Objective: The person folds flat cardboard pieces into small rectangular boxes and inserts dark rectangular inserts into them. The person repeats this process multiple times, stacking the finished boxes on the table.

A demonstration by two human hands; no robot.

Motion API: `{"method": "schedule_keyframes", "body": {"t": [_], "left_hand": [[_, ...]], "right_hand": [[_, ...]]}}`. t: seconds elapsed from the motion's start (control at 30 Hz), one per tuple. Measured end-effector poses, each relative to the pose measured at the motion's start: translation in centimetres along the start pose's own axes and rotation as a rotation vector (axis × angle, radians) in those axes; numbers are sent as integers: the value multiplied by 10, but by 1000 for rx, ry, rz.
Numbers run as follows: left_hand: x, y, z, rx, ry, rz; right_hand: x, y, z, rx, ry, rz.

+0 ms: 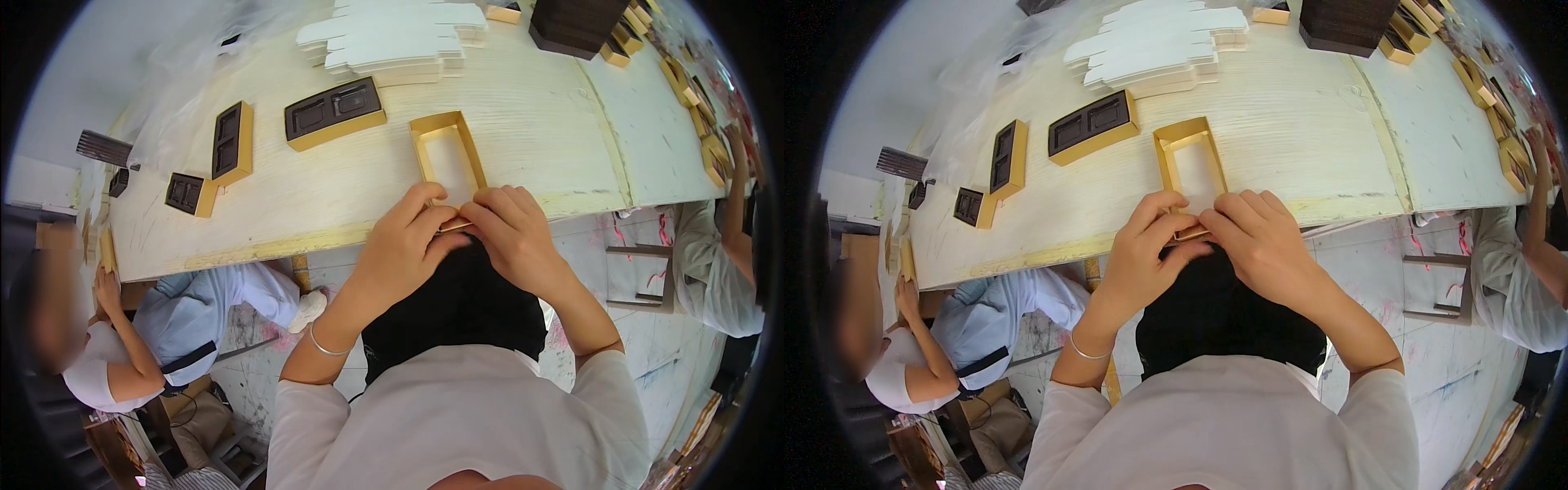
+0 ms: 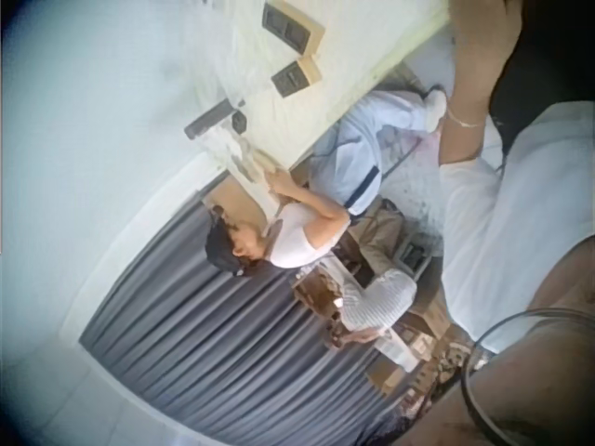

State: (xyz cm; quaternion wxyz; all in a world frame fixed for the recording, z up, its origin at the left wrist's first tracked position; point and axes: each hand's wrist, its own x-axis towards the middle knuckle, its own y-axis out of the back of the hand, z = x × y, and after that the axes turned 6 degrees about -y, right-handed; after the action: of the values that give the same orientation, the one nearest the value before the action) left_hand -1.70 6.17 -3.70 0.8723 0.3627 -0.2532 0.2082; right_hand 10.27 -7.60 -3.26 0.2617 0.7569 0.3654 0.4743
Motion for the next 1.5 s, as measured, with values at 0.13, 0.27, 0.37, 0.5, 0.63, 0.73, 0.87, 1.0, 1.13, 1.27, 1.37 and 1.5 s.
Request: {"method": "schedule_keyframes", "body": {"t": [0.13,0.27,0.37,0.5,0.63,0.73,0.87,1.0,1.13,1.27,1.37,1.5], "left_hand": [[3,6,-2,28,57,-157],[15,21,-1,28,119,-290],[17,20,10,219,-9,-206],[6,23,6,382,-22,-177],[19,34,-3,192,1,-187],[29,32,-6,153,-26,-168],[12,26,-17,206,37,-144],[11,26,-17,103,151,-79],[8,25,-21,164,110,-44],[9,26,-27,162,91,-27],[13,19,-22,112,81,-43],[8,26,-24,133,119,-72]], "right_hand": [[13,13,-2,67,-106,-300],[23,23,12,331,-87,-485],[14,33,2,757,-233,-603],[12,65,21,249,-39,21],[94,147,95,-446,156,624],[164,215,140,-773,189,670],[227,268,179,-900,-140,125],[243,267,177,-662,-337,111],[246,273,185,-657,-187,257],[244,260,167,-379,56,586],[174,262,101,488,-188,253],[108,139,53,607,-385,-236]]}}
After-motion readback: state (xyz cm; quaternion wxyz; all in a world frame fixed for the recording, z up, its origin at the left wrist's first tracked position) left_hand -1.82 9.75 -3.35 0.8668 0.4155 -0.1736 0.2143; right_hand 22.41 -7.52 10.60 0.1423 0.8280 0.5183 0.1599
